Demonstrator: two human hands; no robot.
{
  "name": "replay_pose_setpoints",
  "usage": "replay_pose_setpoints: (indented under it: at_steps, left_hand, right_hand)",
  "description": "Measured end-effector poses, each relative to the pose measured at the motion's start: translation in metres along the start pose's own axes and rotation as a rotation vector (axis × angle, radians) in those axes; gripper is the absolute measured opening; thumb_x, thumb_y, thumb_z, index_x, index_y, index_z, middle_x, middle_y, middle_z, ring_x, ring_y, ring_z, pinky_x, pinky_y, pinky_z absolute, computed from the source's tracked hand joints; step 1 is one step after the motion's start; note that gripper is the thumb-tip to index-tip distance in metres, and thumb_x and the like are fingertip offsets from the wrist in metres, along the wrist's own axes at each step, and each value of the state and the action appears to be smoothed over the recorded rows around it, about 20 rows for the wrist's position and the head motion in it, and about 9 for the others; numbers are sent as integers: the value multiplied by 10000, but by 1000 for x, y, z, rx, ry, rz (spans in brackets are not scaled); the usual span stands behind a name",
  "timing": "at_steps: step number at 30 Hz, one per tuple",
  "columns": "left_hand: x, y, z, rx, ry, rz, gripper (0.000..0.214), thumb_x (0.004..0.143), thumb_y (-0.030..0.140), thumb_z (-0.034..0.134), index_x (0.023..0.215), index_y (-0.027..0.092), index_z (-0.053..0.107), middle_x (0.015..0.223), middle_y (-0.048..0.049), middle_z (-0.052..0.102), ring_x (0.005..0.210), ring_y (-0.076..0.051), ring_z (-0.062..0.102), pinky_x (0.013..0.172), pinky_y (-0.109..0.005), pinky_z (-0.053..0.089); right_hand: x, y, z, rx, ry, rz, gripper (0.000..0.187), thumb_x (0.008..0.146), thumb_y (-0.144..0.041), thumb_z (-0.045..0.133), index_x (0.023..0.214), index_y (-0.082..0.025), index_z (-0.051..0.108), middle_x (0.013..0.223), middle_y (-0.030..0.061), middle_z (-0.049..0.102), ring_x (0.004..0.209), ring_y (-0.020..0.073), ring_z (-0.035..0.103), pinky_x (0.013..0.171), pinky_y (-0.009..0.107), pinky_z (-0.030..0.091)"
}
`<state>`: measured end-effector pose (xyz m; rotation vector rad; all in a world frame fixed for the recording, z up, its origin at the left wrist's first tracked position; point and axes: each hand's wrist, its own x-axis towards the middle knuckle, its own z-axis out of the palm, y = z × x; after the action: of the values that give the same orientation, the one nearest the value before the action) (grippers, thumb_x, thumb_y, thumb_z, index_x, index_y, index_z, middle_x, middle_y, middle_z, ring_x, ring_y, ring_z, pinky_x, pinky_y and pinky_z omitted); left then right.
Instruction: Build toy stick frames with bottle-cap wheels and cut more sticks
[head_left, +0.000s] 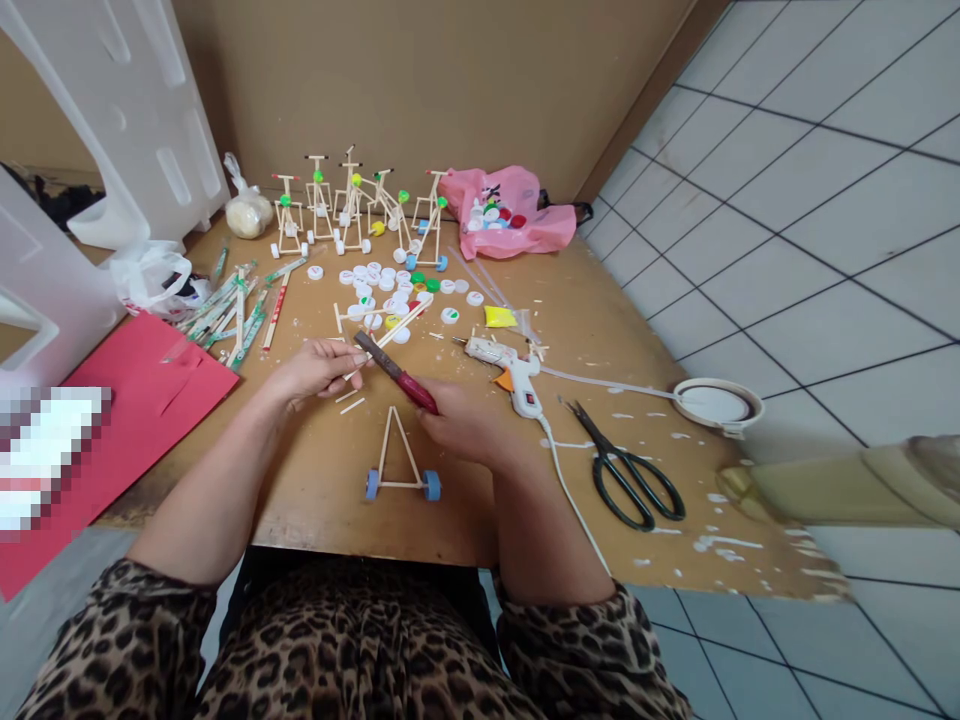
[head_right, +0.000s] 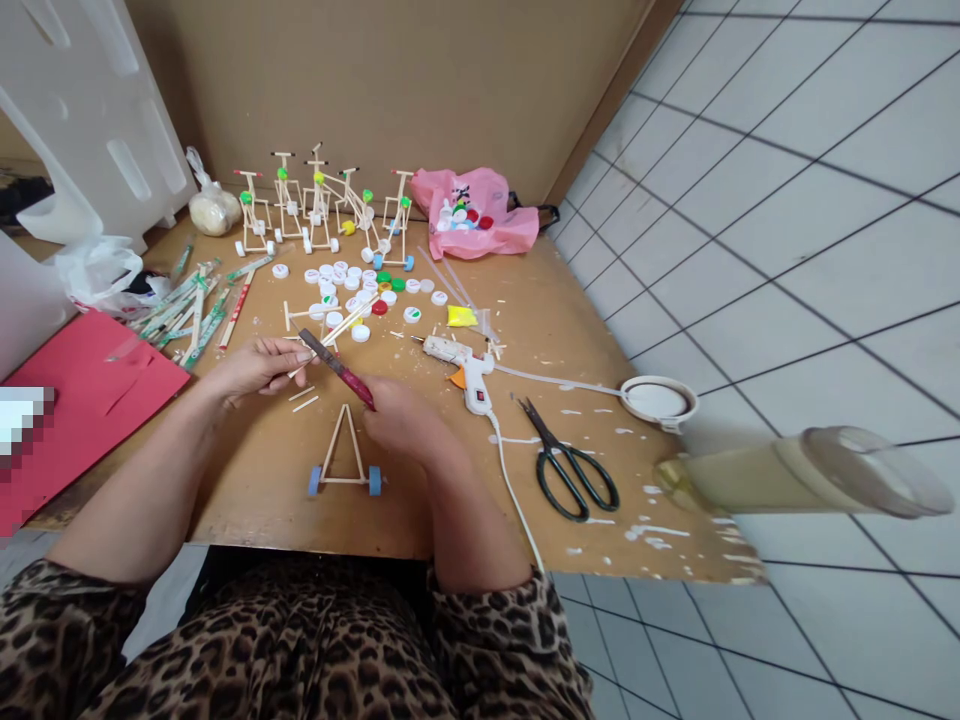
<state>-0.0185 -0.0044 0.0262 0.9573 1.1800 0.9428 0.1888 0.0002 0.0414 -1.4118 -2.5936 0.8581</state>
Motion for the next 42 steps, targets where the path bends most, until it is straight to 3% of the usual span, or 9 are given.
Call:
replay_pose_setpoints:
  at_steps: [6,15,22,30,36,42]
  left_hand:
    - [1,0,-4,1,-68,25,135,624,241,763,692,133,720,505,-8,629,323,-22,304,330,-182,166]
    - [2,0,-2,141,17,28,98,687,211,701,691,113,694,464,22,585,325,-24,317,347,-176,189]
    - [1,1,-5,199,-5,28,75,713,190,670,704,121,700,446,40,565,305,-20,288,340,-182,178]
    - [2,-1,-7,164,-64,42,141,715,242,690,661,112,696,468,21,579,301,-12,272,328,-178,165]
    - [-3,3,-3,101,-62,27,123,716,235,693,690,117,711,517,3,624,314,-18,314,311,-171,181]
    - [-3,2,-7,115,-88,29,256,752,336,673,622,116,691,448,1,579,311,-26,309,308,-170,182]
  right_hand:
    - [0,1,2,13,10,-9,399,741,-41,416,1054,-177,623,946,67,704,755,172,590,626,248,392]
    - [1,2,2,77,-10,-58,361,717,-38,430,992,-170,623,903,45,701,743,164,582,650,245,410]
    - [-1,-1,-1,113,-30,-98,356,717,-45,421,985,-168,621,874,37,685,741,160,563,669,254,412]
    - [-2,1,3,69,6,-93,257,769,-67,427,924,-157,610,836,45,677,687,141,537,631,237,384]
    - [-2,0,5,85,12,-66,276,750,-39,436,912,-174,614,839,38,679,696,147,551,647,241,392]
    - [-2,-1,5,67,-5,-63,301,750,-33,422,919,-182,621,844,43,688,724,165,572,661,253,406]
